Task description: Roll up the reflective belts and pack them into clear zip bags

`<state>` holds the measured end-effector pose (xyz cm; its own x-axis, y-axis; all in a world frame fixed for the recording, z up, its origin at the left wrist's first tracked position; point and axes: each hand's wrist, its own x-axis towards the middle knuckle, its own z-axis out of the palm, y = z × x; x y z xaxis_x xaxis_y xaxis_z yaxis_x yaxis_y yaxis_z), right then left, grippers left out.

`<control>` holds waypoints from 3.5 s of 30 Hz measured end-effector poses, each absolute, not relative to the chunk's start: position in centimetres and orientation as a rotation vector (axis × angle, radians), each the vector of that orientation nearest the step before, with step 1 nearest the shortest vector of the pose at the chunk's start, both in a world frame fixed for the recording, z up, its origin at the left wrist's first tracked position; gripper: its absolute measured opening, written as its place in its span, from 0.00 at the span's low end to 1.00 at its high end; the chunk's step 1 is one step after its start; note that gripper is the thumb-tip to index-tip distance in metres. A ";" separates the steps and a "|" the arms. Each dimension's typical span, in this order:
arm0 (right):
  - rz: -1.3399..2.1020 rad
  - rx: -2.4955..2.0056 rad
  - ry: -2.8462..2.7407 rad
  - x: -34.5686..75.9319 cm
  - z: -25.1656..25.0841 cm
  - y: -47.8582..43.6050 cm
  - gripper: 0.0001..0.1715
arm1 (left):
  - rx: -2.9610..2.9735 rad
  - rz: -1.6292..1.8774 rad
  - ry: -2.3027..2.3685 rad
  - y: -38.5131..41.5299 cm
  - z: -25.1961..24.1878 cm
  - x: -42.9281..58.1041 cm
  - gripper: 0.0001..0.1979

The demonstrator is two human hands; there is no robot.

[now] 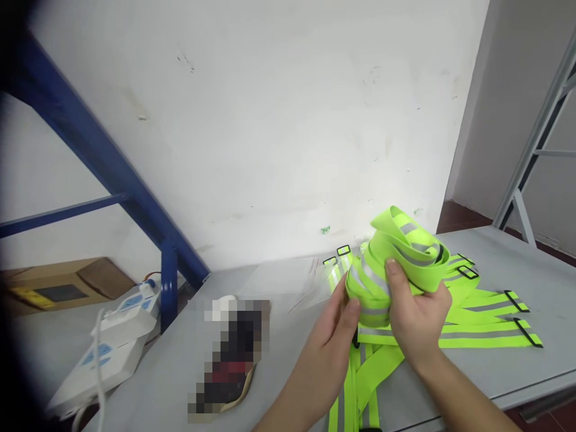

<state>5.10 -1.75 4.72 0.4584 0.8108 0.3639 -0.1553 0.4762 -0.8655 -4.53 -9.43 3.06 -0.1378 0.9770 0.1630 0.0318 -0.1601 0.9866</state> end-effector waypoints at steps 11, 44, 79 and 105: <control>1.109 -0.936 -0.820 5.7 4.4 -2.5 0.45 | 0.782 1.608 0.787 -9.4 1.3 -5.6 0.23; 1.281 -1.135 -1.541 5.1 2.6 -2.0 0.44 | 1.499 1.181 1.282 -8.8 2.7 -10.7 0.18; -0.581 0.393 -2.024 5.6 -1.1 -1.3 0.35 | 2.430 1.254 1.419 -5.7 2.1 -12.4 0.14; -0.060 -0.351 -1.759 8.3 -0.2 -4.2 0.29 | 0.647 1.663 0.907 -9.0 0.8 -7.1 0.38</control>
